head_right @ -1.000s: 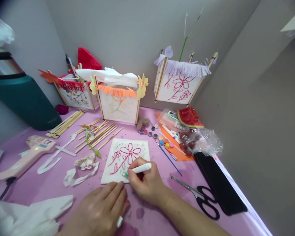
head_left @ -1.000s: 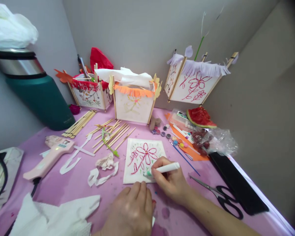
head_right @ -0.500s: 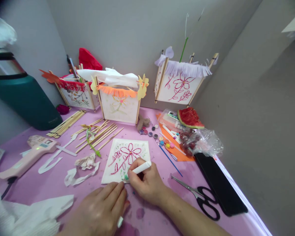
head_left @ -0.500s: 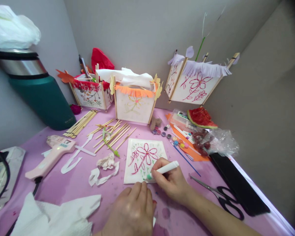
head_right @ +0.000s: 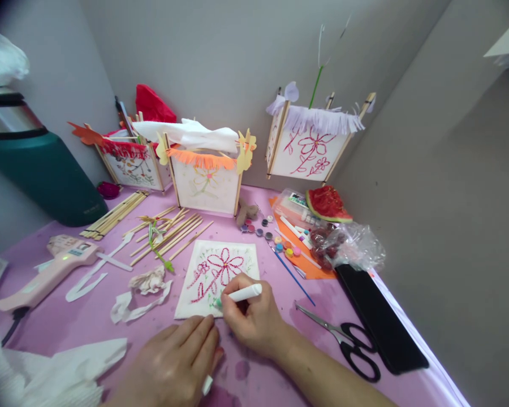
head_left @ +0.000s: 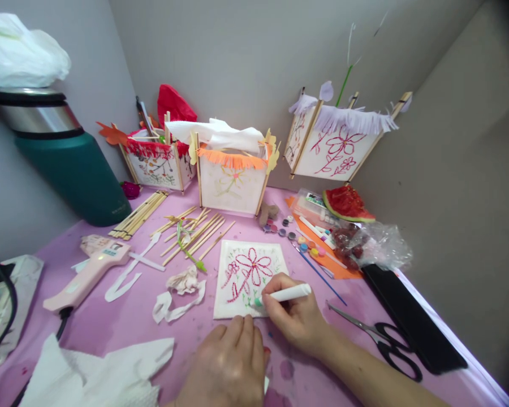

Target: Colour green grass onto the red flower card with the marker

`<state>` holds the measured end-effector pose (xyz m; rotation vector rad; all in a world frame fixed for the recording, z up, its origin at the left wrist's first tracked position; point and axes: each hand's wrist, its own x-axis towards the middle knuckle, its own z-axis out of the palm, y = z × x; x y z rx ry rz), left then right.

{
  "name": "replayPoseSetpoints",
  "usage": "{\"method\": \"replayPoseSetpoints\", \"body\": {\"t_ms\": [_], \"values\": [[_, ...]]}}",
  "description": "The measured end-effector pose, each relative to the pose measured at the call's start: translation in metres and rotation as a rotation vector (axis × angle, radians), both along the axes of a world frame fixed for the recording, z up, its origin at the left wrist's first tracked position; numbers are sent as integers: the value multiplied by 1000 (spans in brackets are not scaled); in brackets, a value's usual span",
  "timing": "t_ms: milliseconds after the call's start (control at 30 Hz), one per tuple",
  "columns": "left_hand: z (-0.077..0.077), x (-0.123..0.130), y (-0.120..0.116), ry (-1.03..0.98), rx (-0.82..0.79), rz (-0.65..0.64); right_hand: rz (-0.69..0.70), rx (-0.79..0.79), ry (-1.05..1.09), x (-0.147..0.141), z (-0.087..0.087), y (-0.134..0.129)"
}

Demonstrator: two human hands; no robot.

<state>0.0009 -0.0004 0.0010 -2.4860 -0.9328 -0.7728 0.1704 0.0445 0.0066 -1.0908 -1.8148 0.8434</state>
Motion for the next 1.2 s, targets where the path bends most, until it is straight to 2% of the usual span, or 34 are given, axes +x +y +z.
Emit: {"method": "replayPoseSetpoints", "body": {"t_ms": [133, 233, 367, 433, 500, 567, 700, 767, 833, 967, 1200], "values": [[0, 0, 0, -15, -7, -10, -44, -26, 75, 1, -1, 1], [5, 2, 2, -49, -90, -31, -73, -66, 100, 1, -4, 3], [33, -1, 7, -156, -449, -72, -78, -118, 123, 2, -8, 4], [51, -8, 9, -169, -604, -21, -74, -130, 129, 2, -8, 4], [65, -18, 11, -109, -653, 46, -76, -137, 134, 2, -7, 5], [71, -31, 16, -45, -623, 94, -77, -133, 136, 1, -5, 5], [66, -50, 34, -136, -591, 144, -66, -74, 96, -6, 5, 4], [63, -54, 45, -197, -648, 173, -44, -43, 46, -12, 10, 4], [61, -56, 52, -213, -750, 149, -26, -14, 7, -17, 12, 4], [61, -57, 57, -245, -959, 56, -59, 31, 20, -23, 7, 4], [60, -59, 58, -371, -1083, 143, -24, 16, -3, -21, 0, 1]]}}
